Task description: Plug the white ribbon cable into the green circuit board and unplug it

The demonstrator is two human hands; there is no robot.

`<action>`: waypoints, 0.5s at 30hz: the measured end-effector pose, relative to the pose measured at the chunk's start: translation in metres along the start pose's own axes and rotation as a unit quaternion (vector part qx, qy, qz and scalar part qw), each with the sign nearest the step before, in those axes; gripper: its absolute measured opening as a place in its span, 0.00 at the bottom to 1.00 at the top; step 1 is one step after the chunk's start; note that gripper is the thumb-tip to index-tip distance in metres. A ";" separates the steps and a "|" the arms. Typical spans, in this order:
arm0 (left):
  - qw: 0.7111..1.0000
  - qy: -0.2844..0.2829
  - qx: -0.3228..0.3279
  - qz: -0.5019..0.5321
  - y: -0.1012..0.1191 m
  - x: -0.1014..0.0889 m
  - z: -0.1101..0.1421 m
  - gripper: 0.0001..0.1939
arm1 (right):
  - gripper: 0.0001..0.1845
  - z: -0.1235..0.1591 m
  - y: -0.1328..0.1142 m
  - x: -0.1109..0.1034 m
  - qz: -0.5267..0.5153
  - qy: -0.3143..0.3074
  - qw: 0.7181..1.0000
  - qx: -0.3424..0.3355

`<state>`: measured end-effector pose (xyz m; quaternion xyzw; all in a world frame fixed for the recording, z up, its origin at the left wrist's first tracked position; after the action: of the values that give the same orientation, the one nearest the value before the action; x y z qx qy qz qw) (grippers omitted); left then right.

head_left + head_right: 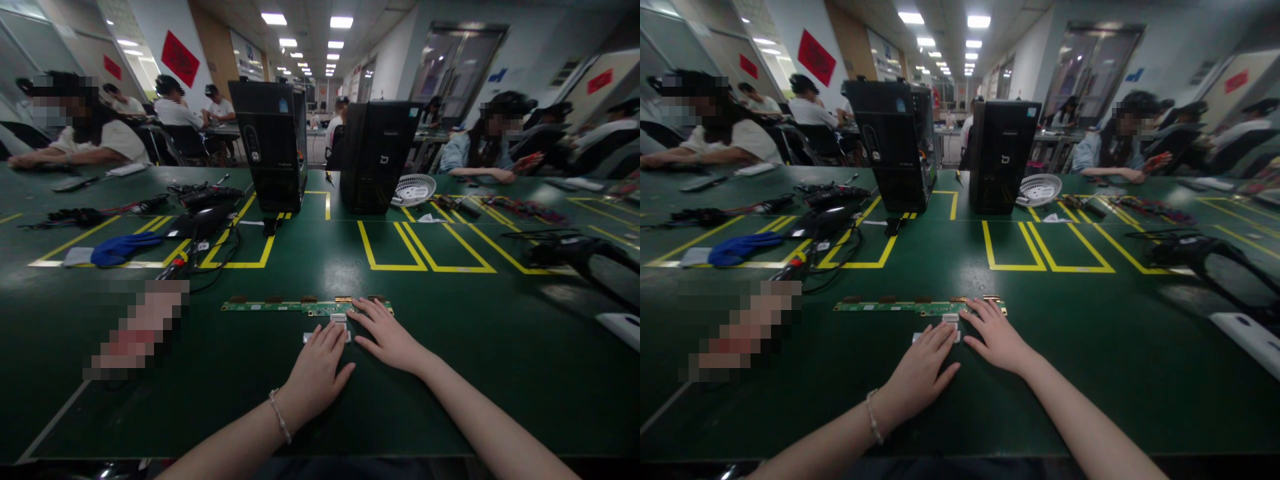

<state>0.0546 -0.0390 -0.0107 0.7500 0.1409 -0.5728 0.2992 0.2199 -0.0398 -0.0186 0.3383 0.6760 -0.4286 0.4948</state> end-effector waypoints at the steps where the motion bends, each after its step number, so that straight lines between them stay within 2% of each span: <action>1: 1.000 -0.001 0.001 -0.001 0.000 0.001 0.000 0.26 | 0.28 0.000 0.000 0.000 -0.002 0.000 1.000 -0.001; 15: 0.998 -0.037 0.037 0.018 -0.010 -0.004 -0.002 0.28 | 0.29 0.001 0.000 -0.004 -0.018 -0.016 1.000 -0.005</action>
<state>0.0490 -0.0294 -0.0098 0.7413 0.0953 -0.5995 0.2865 0.2212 -0.0413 -0.0147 0.3164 0.6763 -0.4394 0.4994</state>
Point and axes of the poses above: each hand's wrist, its own z-axis away from the middle knuckle, its own x-axis out of the palm, y = z × x, the point moved 5 cm from there along -z, towards the middle knuckle, and after that the axes turned 2 degrees about -x, right-handed, at the moved point
